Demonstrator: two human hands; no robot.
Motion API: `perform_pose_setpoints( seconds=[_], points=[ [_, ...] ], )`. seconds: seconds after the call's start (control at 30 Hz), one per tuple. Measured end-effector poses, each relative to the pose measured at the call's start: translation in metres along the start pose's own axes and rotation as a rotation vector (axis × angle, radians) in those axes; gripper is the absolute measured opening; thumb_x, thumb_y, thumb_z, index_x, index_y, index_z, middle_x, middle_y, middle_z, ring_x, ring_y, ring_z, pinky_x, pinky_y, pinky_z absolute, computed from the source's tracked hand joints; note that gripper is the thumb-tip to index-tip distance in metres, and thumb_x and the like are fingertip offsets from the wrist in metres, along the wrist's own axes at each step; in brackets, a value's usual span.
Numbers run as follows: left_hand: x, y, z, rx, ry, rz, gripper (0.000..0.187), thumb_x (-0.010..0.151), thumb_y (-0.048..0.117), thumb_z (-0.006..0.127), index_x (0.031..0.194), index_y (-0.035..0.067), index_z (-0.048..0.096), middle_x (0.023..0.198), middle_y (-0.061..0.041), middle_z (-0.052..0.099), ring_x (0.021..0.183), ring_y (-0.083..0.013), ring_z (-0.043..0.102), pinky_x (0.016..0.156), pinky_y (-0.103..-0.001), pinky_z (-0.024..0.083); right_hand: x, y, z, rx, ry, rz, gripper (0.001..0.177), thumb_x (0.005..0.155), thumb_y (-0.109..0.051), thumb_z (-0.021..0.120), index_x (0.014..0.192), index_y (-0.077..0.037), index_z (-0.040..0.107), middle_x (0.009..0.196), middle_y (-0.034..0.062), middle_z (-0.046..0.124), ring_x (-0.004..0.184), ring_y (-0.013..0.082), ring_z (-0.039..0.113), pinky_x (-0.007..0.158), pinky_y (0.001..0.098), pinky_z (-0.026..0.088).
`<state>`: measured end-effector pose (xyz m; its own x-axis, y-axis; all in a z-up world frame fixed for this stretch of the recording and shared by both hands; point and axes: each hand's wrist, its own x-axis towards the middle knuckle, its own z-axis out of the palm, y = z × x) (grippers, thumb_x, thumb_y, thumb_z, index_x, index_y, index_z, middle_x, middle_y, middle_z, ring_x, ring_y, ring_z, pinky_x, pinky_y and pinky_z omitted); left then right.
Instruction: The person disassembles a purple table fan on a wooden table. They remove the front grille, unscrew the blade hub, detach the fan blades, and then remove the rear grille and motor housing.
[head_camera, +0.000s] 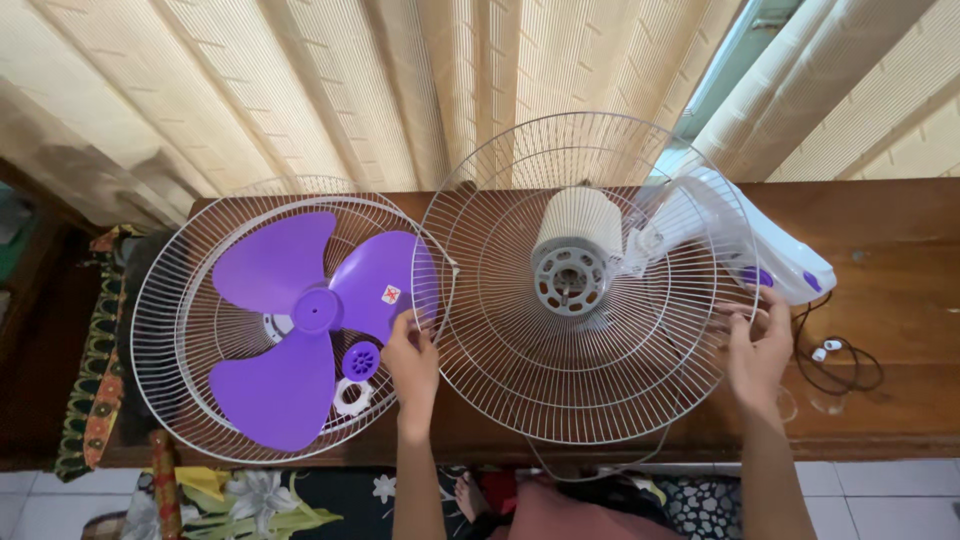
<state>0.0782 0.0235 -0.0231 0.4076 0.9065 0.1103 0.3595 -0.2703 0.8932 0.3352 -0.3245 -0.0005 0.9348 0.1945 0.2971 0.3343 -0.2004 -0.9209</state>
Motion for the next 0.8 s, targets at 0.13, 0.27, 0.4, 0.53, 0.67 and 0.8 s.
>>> perform_pose_setpoints(
  seconds=[0.13, 0.27, 0.4, 0.53, 0.67, 0.8],
  points=[
    [-0.005, -0.001, -0.005, -0.052, -0.009, -0.008, 0.032, 0.089, -0.008, 0.060, 0.119, 0.001, 0.066, 0.095, -0.016, 0.077, 0.085, -0.0269, 0.076, 0.076, -0.037, 0.057, -0.003, 0.005, 0.000, -0.019, -0.031, -0.009, 0.040, 0.103, 0.003, 0.058, 0.142, -0.003, 0.054, 0.106, 0.0052, 0.065, 0.097, 0.0116, 0.063, 0.085, 0.0260, 0.052],
    [-0.008, -0.002, -0.005, -0.066, 0.019, 0.056, 0.031, 0.090, -0.008, 0.060, 0.119, -0.001, 0.066, 0.097, -0.016, 0.077, 0.089, -0.0253, 0.076, 0.078, -0.036, 0.057, -0.007, 0.013, 0.002, -0.029, 0.014, 0.038, 0.032, 0.104, -0.003, 0.063, 0.136, -0.004, 0.056, 0.097, 0.0056, 0.065, 0.084, 0.0117, 0.063, 0.076, 0.0260, 0.051],
    [-0.011, -0.004, -0.008, -0.082, 0.010, -0.012, 0.029, 0.088, -0.007, 0.061, 0.115, -0.001, 0.069, 0.093, -0.013, 0.077, 0.081, -0.0187, 0.072, 0.072, -0.031, 0.055, -0.002, 0.021, -0.002, 0.033, -0.013, 0.121, 0.027, 0.104, -0.002, 0.064, 0.129, -0.005, 0.056, 0.096, 0.0033, 0.062, 0.081, 0.0096, 0.061, 0.069, 0.0248, 0.050],
    [-0.020, -0.008, -0.013, -0.170, 0.071, -0.014, 0.025, 0.085, -0.005, 0.067, 0.110, -0.002, 0.071, 0.087, -0.007, 0.072, 0.076, -0.0109, 0.064, 0.066, -0.026, 0.052, -0.003, 0.026, -0.005, 0.117, 0.004, 0.284, 0.028, 0.099, -0.001, 0.065, 0.125, -0.008, 0.057, 0.093, 0.0007, 0.063, 0.075, 0.0094, 0.063, 0.059, 0.0238, 0.048],
    [-0.023, -0.014, -0.017, -0.312, 0.059, 0.047, 0.020, 0.090, -0.001, 0.068, 0.110, -0.002, 0.070, 0.085, 0.000, 0.071, 0.079, -0.0059, 0.064, 0.069, -0.022, 0.052, -0.009, 0.028, -0.008, 0.200, -0.018, 0.241, 0.027, 0.101, -0.001, 0.064, 0.126, -0.009, 0.058, 0.092, 0.0026, 0.064, 0.075, 0.0102, 0.065, 0.062, 0.0234, 0.052],
    [-0.026, -0.014, -0.018, -0.254, 0.064, -0.008, 0.024, 0.087, -0.003, 0.067, 0.110, -0.001, 0.071, 0.083, 0.000, 0.069, 0.073, -0.0063, 0.060, 0.064, -0.022, 0.049, -0.009, 0.028, -0.009, 0.204, -0.019, 0.265, 0.027, 0.100, 0.000, 0.064, 0.125, -0.007, 0.057, 0.092, 0.0020, 0.065, 0.073, 0.0102, 0.065, 0.059, 0.0231, 0.051]
  ],
)
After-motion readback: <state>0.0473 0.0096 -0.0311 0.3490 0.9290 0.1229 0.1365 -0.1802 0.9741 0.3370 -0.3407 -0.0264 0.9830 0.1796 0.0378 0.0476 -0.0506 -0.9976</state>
